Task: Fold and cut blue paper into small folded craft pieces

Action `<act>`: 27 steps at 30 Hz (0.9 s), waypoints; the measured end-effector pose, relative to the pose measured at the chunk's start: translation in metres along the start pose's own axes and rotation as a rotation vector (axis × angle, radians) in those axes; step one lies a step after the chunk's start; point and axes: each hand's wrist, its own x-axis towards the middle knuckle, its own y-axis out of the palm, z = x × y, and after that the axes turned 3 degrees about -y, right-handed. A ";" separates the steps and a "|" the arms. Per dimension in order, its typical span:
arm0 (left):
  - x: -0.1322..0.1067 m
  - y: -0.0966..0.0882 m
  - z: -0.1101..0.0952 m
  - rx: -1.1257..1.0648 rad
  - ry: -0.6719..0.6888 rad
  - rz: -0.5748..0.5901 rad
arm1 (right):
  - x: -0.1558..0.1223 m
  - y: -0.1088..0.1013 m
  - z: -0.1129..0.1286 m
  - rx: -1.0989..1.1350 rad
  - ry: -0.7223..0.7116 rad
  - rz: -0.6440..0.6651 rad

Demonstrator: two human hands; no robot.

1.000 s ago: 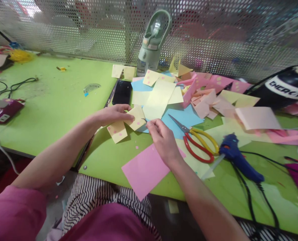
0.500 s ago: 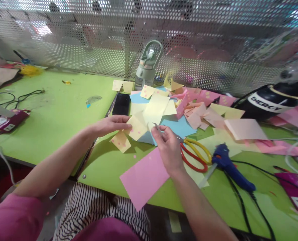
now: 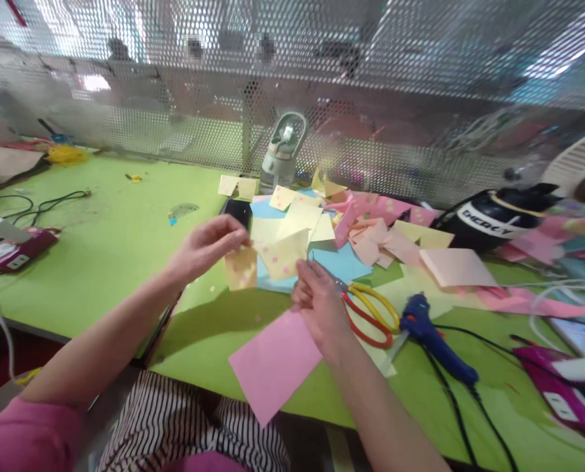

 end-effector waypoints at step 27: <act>-0.004 0.095 0.011 -1.003 -0.374 -0.190 | -0.006 0.007 -0.004 0.296 0.012 -0.046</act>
